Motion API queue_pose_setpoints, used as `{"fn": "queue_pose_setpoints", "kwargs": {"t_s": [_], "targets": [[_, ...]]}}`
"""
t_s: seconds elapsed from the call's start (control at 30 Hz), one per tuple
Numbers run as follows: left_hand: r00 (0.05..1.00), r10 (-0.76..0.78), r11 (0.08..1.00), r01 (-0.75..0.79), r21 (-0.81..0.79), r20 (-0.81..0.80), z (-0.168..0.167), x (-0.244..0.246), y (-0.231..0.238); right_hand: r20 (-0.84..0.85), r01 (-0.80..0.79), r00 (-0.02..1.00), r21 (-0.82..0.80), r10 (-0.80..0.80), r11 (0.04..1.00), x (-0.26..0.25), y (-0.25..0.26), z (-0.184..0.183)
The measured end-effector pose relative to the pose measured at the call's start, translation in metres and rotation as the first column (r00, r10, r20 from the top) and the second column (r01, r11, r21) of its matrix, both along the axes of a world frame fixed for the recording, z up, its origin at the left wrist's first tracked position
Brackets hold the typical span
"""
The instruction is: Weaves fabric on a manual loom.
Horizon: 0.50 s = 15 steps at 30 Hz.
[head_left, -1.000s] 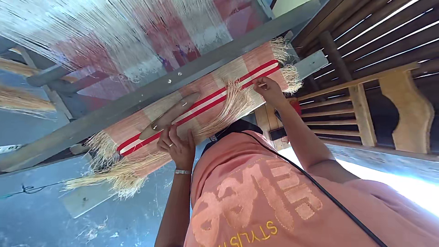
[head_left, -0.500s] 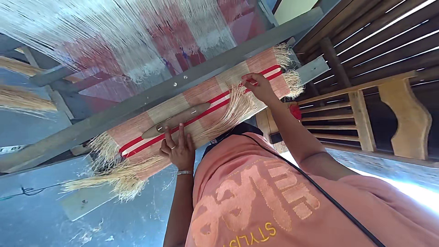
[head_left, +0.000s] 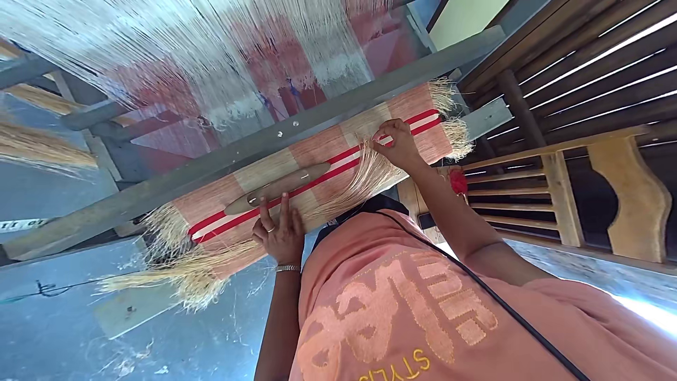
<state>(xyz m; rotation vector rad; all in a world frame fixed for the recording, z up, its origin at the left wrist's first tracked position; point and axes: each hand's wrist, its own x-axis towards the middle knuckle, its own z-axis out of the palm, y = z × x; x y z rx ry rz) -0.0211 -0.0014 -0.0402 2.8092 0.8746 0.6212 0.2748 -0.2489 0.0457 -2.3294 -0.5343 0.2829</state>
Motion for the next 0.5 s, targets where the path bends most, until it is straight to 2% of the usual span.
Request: {"fn": "queue_pose_setpoints", "kwargs": {"t_s": [0.13, 0.2, 0.3, 0.4, 0.43, 0.5], "targets": [[1.000, -0.004, 1.000, 0.004, -0.009, 0.001, 0.004, 0.001, -0.001, -0.158, 0.066, 0.987, 0.202, -0.034, 0.977, -0.001, -0.005, 0.008], [1.000, -0.006, 1.000, 0.006, -0.009, -0.003, 0.004, 0.001, -0.001, -0.278, 0.153, 0.958, 0.306, -0.066, 0.940, 0.004, -0.011, 0.015], [1.000, -0.012, 1.000, 0.012, -0.006, 0.004, 0.002, 0.001, -0.001, -0.376, 0.287, 0.914, 0.329, -0.154, 0.900, 0.035, -0.042, 0.028], [1.000, -0.009, 1.000, 0.009, -0.027, -0.003, 0.002, 0.000, -0.001, -0.357, 0.426, 0.876, 0.262, -0.323, 0.866, 0.104, -0.128, 0.059], [1.000, -0.011, 1.000, 0.011, -0.029, 0.000, 0.002, 0.000, -0.001, -0.335, 0.496, 0.853, 0.284, -0.400, 0.820, 0.130, -0.172, 0.077], [1.000, -0.016, 0.999, 0.016, -0.032, 0.005, 0.002, -0.001, -0.001, -0.282, 0.623, 0.781, 0.416, -0.558, 0.662, 0.184, -0.286, 0.125]]}}
